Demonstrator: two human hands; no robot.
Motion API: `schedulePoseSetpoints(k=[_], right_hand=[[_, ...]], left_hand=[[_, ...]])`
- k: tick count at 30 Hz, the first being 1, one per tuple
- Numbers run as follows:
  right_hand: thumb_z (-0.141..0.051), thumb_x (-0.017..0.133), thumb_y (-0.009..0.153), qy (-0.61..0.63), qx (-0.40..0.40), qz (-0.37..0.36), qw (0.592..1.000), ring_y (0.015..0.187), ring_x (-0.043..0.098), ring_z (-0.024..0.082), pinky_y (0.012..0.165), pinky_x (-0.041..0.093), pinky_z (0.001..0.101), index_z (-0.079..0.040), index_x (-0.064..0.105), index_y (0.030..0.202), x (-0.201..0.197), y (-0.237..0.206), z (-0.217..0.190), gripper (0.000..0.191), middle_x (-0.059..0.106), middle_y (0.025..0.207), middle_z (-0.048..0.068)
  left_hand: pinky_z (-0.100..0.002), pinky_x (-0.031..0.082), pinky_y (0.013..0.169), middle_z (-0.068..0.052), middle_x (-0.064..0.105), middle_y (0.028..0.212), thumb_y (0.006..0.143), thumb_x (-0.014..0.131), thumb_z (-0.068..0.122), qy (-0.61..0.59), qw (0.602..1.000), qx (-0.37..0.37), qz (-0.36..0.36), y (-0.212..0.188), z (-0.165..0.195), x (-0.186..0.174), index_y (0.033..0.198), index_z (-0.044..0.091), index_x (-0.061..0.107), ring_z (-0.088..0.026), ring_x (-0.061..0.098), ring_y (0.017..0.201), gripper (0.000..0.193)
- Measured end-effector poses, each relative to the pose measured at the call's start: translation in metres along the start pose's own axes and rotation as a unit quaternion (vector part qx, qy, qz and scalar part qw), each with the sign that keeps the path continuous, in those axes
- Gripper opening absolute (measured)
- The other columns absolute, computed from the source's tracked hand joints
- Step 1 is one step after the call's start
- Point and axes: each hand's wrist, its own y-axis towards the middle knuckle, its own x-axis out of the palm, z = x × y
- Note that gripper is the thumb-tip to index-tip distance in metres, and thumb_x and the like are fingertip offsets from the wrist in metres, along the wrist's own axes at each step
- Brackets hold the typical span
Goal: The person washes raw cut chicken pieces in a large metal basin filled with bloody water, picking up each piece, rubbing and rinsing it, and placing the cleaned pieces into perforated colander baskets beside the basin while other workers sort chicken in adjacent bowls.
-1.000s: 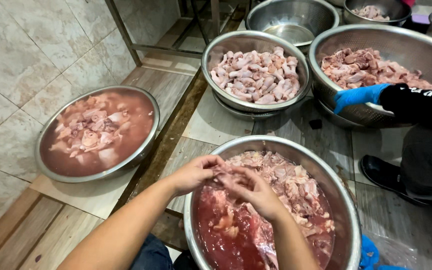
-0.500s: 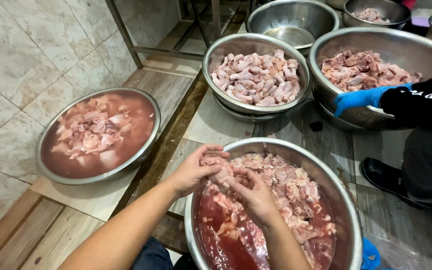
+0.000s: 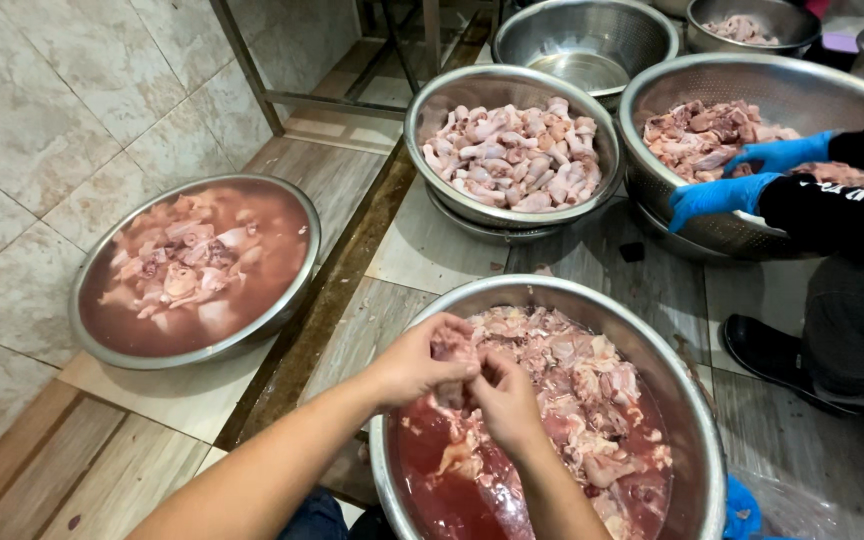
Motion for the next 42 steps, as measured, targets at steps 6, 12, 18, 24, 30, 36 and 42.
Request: schedulePoseSetpoints(k=[6, 12, 18, 24, 30, 36, 42], right_hand=[[-0.010, 0.057, 0.100, 0.059, -0.011, 0.009, 0.998, 0.059, 0.059, 0.010, 0.052, 0.047, 0.0251, -0.001, 0.063, 0.096, -0.004, 0.006, 0.022, 0.012, 0.067, 0.074, 0.003], [-0.016, 0.055, 0.104, 0.207, 0.042, 0.051, 0.976, 0.051, 0.045, 0.005, 0.047, 0.038, 0.0217, -0.004, 0.064, 0.103, -0.009, 0.008, 0.013, 0.014, 0.055, 0.066, -0.003], [-0.020, 0.050, 0.104, 0.223, 0.078, 0.095, 0.967, 0.053, 0.048, 0.006, 0.047, 0.037, 0.0224, -0.005, 0.063, 0.107, -0.002, 0.003, -0.009, 0.020, 0.060, 0.069, -0.002], [-0.023, 0.053, 0.105, 0.026, 0.032, 0.074, 0.996, 0.049, 0.044, 0.006, 0.041, 0.031, 0.0223, -0.003, 0.065, 0.106, -0.005, 0.002, -0.011, 0.023, 0.058, 0.069, -0.002], [-0.020, 0.068, 0.094, -0.212, -0.038, 0.185, 0.959, 0.060, 0.049, 0.012, 0.050, 0.037, 0.0281, -0.011, 0.066, 0.114, -0.033, 0.006, -0.040, 0.022, 0.056, 0.073, 0.003], [-0.027, 0.064, 0.093, -0.385, -0.122, 0.046, 0.914, 0.080, 0.067, 0.022, 0.071, 0.055, 0.0391, -0.009, 0.063, 0.098, -0.011, -0.006, -0.053, 0.019, 0.069, 0.089, 0.009], [-0.034, 0.043, 0.105, -0.484, -0.107, -0.017, 0.868, 0.073, 0.067, 0.032, 0.068, 0.051, 0.0441, -0.008, 0.067, 0.093, -0.002, -0.007, -0.037, 0.038, 0.069, 0.078, 0.014]], left_hand=[[-0.027, 0.057, 0.083, -0.018, 0.072, 0.117, 0.081, 0.084, 0.013, 0.051, 0.999, -0.005, -0.014, -0.013, 0.009, -0.008, 0.148, 0.012, 0.045, -0.017, 0.068, 0.100, 0.078], [-0.033, 0.052, 0.099, -0.018, 0.055, 0.145, 0.072, 0.071, -0.009, 0.036, 0.994, 0.056, -0.092, -0.015, 0.014, -0.030, 0.158, 0.016, 0.030, -0.020, 0.061, 0.121, 0.099], [-0.036, 0.059, 0.100, -0.023, 0.058, 0.138, 0.080, 0.068, -0.006, -0.247, 0.961, -0.038, -0.116, -0.011, 0.008, -0.015, 0.159, 0.009, 0.034, -0.026, 0.067, 0.117, 0.087], [-0.032, 0.059, 0.097, -0.015, 0.070, 0.128, 0.082, 0.079, -0.002, -0.115, 0.990, 0.041, -0.075, -0.009, 0.010, -0.002, 0.146, 0.001, 0.052, -0.018, 0.069, 0.113, 0.070], [-0.028, 0.060, 0.087, -0.008, 0.072, 0.117, 0.079, 0.074, -0.008, -0.043, 0.993, 0.078, -0.074, -0.019, 0.030, -0.018, 0.150, 0.009, 0.045, -0.014, 0.070, 0.104, 0.078], [-0.024, 0.053, 0.067, -0.003, 0.067, 0.097, 0.077, 0.065, -0.012, 0.036, 0.988, 0.087, -0.121, -0.031, 0.044, -0.006, 0.165, 0.019, 0.027, -0.009, 0.060, 0.079, 0.100], [-0.023, 0.051, 0.060, 0.000, 0.065, 0.092, 0.073, 0.059, -0.014, 0.102, 0.985, 0.007, -0.142, -0.027, 0.040, -0.001, 0.158, 0.017, 0.035, -0.009, 0.060, 0.071, 0.093]])
